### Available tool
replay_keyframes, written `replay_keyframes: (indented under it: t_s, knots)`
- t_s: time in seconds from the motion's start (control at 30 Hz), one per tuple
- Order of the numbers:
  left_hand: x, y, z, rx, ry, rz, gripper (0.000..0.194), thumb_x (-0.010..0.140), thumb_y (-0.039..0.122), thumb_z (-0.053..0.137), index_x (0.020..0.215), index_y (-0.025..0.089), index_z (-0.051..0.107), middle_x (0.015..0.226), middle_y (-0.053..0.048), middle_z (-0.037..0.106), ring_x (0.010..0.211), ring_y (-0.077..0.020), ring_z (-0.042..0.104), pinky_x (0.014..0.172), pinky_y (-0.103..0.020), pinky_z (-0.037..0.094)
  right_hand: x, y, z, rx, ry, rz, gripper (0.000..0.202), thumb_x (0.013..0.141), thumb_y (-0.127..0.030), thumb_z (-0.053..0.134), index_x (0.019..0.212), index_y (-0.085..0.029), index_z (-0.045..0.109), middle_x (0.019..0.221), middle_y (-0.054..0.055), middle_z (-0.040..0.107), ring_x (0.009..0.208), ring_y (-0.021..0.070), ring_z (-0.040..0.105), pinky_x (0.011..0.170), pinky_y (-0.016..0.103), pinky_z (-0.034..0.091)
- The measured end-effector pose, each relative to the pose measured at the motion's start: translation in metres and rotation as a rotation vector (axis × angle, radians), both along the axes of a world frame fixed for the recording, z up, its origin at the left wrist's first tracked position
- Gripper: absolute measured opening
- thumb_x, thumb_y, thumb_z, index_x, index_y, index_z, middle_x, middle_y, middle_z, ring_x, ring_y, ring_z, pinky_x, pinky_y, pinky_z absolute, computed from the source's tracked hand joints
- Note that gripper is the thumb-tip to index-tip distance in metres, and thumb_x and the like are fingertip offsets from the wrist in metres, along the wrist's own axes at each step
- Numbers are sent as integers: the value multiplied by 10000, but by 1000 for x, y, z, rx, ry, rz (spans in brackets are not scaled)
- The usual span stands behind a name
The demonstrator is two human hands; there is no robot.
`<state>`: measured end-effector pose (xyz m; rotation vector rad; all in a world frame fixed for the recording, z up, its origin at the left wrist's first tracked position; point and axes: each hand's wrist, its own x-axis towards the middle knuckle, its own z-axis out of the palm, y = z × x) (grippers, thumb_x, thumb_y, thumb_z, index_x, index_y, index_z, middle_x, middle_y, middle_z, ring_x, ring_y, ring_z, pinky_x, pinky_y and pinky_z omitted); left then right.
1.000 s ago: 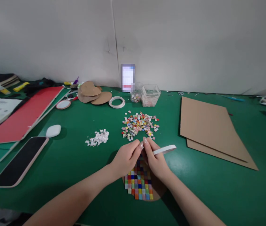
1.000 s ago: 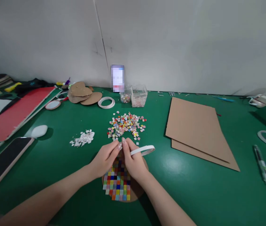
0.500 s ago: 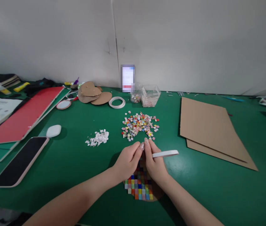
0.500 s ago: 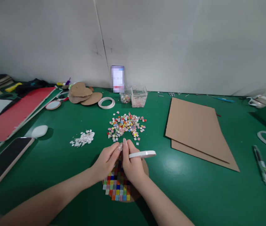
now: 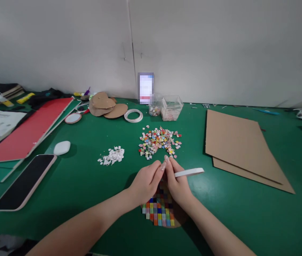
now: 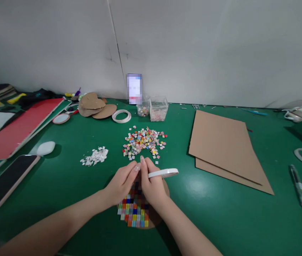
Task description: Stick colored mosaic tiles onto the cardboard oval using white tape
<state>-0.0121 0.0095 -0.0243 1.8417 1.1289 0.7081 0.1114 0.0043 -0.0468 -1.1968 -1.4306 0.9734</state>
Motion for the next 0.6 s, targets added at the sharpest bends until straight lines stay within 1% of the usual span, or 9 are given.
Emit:
replay_keyframes:
  t_s: [0.2, 0.3, 0.47, 0.53, 0.6]
  knots:
    - [1, 0, 0, 29, 19, 37, 301, 935, 334, 251, 713, 187, 390, 596, 32, 431, 511, -97, 392, 500, -232, 284, -3, -2, 2, 4, 6, 0, 289, 934, -333, 307, 673, -216, 348, 579, -46, 339, 526, 119, 323, 518, 252, 301]
    - [0, 0, 1, 46, 37, 51, 313, 930, 332, 255, 710, 182, 419, 584, 27, 440, 513, -100, 403, 502, -234, 290, -3, -3, 4, 13, -62, 14, 281, 935, -322, 297, 683, -215, 356, 576, -47, 355, 516, 115, 336, 505, 246, 300]
    - [-1, 0, 3, 64, 51, 60, 327, 915, 322, 270, 642, 184, 383, 539, 37, 399, 485, -91, 367, 486, -232, 279, -1, -5, 9, 34, -193, 60, 269, 927, -292, 302, 669, -219, 327, 554, -53, 361, 477, 107, 346, 471, 235, 285]
    - [-1, 1, 4, 41, 17, 68, 334, 909, 325, 278, 620, 184, 366, 528, 40, 391, 478, -87, 365, 477, -228, 277, 0, -5, 10, 44, -223, 71, 263, 924, -287, 301, 670, -221, 320, 548, -54, 362, 465, 106, 349, 466, 234, 283]
    - [0, 1, 4, -15, -36, 81, 351, 905, 342, 285, 596, 187, 345, 509, 44, 386, 466, -84, 365, 468, -223, 283, 0, -5, 10, 47, -238, 72, 265, 924, -290, 296, 669, -223, 313, 547, -53, 362, 463, 108, 352, 468, 236, 282]
